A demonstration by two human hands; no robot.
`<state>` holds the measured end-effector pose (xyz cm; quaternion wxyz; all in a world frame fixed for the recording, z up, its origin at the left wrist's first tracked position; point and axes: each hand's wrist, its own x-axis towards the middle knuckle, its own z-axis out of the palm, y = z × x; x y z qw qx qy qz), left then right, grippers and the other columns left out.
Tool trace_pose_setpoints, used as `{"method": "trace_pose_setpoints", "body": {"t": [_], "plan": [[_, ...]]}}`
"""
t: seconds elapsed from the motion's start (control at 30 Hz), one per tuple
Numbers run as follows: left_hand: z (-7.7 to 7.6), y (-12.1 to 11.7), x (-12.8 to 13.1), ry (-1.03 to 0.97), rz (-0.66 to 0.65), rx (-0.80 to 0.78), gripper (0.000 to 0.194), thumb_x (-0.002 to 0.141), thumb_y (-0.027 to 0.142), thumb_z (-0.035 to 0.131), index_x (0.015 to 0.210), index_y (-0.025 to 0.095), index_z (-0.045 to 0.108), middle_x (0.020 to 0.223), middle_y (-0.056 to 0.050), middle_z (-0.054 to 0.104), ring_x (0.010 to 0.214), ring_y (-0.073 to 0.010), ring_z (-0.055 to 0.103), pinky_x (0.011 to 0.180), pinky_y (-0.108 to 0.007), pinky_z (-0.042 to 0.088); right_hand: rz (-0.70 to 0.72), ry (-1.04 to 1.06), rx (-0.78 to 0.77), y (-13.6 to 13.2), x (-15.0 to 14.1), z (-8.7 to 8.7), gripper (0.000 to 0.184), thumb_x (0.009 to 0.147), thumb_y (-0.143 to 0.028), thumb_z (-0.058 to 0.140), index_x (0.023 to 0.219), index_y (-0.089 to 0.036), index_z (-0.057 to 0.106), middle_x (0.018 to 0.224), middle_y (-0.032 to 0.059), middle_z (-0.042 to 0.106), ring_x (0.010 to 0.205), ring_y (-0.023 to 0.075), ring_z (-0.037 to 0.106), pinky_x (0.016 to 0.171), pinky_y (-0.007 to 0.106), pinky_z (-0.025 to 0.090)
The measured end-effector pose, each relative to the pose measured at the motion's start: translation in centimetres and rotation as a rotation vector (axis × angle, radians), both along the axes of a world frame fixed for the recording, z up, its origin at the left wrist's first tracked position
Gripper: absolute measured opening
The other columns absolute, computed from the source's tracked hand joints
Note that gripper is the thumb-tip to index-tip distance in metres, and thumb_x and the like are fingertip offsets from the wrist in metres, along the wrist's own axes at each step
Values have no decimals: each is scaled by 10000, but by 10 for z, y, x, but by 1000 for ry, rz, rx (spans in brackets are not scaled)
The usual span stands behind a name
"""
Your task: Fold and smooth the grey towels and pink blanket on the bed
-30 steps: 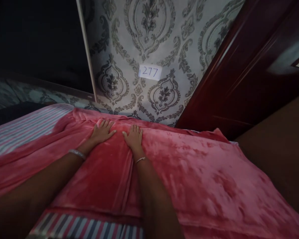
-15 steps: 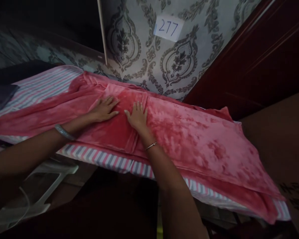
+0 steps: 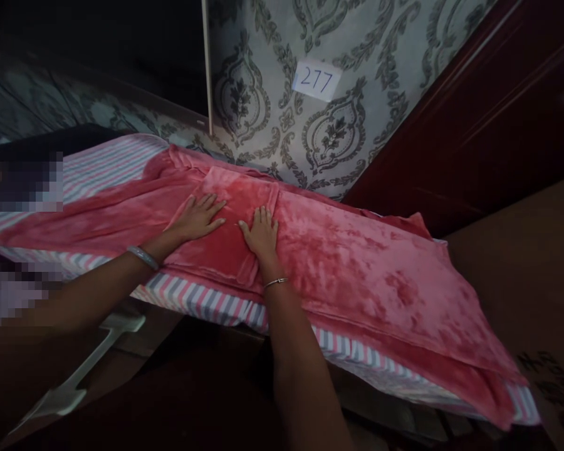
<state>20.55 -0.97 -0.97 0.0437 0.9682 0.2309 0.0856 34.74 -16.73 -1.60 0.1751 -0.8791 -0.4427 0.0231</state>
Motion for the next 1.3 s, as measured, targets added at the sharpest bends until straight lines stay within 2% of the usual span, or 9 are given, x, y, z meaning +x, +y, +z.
{"method": "trace_pose_setpoints", "body": {"t": [0.13, 0.27, 0.4, 0.53, 0.63, 0.77, 1.3], "plan": [[2, 4, 1, 19, 0, -28, 693, 1029, 532, 315, 1637, 205, 270, 1716, -173, 212, 1599, -322, 149, 1266, -595, 90, 4, 20, 0, -1, 0, 7, 703, 1036, -507, 341, 1626, -129, 286, 1714, 144, 196, 1591, 247, 147, 1269, 533, 163], [20, 5, 2, 104, -3, -119, 706, 1032, 520, 330, 1646, 187, 227, 1727, -171, 167, 1603, -330, 127, 1267, -598, 91, -26, 83, -22, -10, -10, 22, 681, 1046, -482, 340, 1624, -125, 294, 1705, 145, 232, 1584, 253, 186, 1274, 510, 188], [35, -19, -13, 79, 11, -72, 688, 1022, 468, 395, 1625, 151, 299, 1703, -183, 249, 1584, -354, 191, 1272, -595, 86, 0, 50, 40, -30, -41, 30, 716, 1044, -520, 352, 1640, -136, 251, 1717, 144, 185, 1596, 280, 133, 1272, 550, 185], [25, -53, -39, 54, 40, -21, 661, 1016, 486, 399, 1620, 227, 333, 1708, -134, 262, 1585, -366, 189, 1268, -638, 46, 100, 28, 19, -52, -72, 19, 769, 1030, -575, 370, 1639, -122, 248, 1721, 138, 154, 1602, 279, 94, 1277, 563, 145], [12, -66, -50, 108, 81, -36, 649, 1025, 519, 343, 1626, 276, 314, 1726, -98, 206, 1599, -364, 128, 1252, -677, 71, 111, 40, -24, -61, -81, 7, 782, 1024, -588, 377, 1631, -108, 264, 1716, 143, 165, 1602, 264, 103, 1282, 554, 117], [9, -66, -52, 115, 86, -37, 654, 1018, 530, 357, 1629, 303, 299, 1731, -74, 185, 1601, -356, 127, 1253, -681, 83, 107, 47, -22, -61, -80, 2, 786, 1018, -597, 376, 1630, -115, 271, 1716, 142, 157, 1602, 261, 105, 1282, 545, 124], [6, -53, -44, 142, 129, 11, 695, 972, 512, 348, 1631, 301, 279, 1728, -54, 140, 1596, -363, 123, 1238, -686, 154, 138, 110, 63, -60, -79, 8, 798, 1015, -656, 343, 1626, -148, 276, 1719, 120, 167, 1604, 233, 92, 1286, 547, 129]]}}
